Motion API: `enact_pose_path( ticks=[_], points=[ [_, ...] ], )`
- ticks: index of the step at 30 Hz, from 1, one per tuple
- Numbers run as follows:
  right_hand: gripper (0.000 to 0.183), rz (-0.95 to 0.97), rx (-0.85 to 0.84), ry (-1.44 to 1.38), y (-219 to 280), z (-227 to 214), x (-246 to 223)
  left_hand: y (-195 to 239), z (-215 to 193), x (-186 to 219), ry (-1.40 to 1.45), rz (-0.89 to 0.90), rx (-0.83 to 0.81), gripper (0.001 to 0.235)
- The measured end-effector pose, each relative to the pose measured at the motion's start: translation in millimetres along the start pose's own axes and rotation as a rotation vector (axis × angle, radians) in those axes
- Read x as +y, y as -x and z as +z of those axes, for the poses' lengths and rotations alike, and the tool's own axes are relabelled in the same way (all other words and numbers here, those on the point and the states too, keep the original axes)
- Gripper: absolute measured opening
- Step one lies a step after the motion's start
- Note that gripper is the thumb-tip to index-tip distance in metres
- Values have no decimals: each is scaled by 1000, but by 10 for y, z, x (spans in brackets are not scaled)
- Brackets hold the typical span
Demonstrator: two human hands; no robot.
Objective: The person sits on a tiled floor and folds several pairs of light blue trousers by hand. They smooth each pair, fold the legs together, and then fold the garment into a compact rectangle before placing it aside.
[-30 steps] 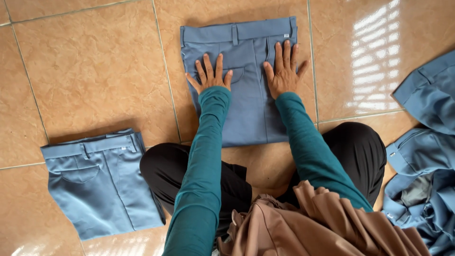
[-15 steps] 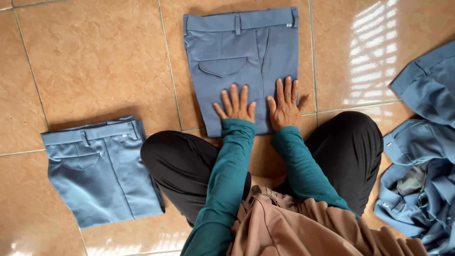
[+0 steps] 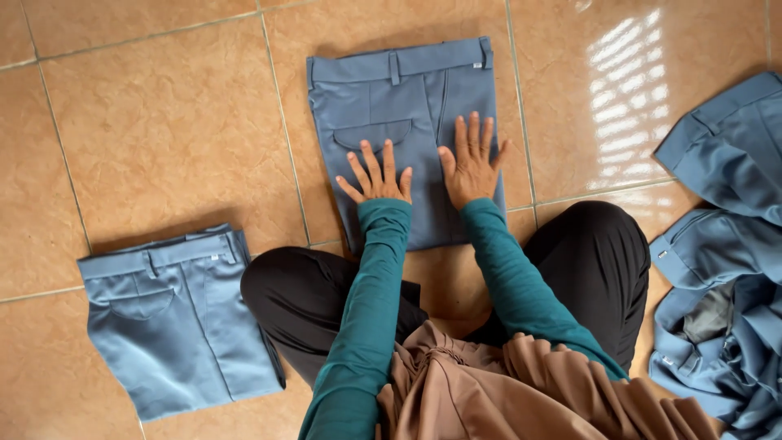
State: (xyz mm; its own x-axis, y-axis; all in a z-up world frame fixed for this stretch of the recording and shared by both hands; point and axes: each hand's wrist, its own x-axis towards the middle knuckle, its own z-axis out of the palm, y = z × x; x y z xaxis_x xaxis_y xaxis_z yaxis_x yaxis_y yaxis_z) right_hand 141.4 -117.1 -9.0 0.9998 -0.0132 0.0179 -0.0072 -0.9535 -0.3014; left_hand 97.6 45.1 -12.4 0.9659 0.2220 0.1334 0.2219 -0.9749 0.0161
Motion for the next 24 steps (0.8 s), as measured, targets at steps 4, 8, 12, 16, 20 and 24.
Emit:
enact_pose_path(
  ticks=[4, 8, 12, 16, 20, 24],
  points=[
    [71, 16, -119, 4, -107, 103, 100, -100, 198, -120, 39, 21, -180, 66],
    [72, -4, -170, 21, -92, 44, 125, -181, 399, -382, 57, -102, -121, 63],
    [72, -8, -204, 20, -124, 41, 166, -228, 662, -632, 224, -238, 66, 62],
    [45, -33, 140, -121, -155, 304, 530, -264, 660, -794, 421, -517, -220, 78],
    [78, 100, 302, -224, -268, 547, 924, -181, 974, -793, 634, -680, -274, 93],
    [103, 306, 67, -416, -581, 923, 1383, -325, 1557, -733, 567, -779, -612, 114]
  ],
)
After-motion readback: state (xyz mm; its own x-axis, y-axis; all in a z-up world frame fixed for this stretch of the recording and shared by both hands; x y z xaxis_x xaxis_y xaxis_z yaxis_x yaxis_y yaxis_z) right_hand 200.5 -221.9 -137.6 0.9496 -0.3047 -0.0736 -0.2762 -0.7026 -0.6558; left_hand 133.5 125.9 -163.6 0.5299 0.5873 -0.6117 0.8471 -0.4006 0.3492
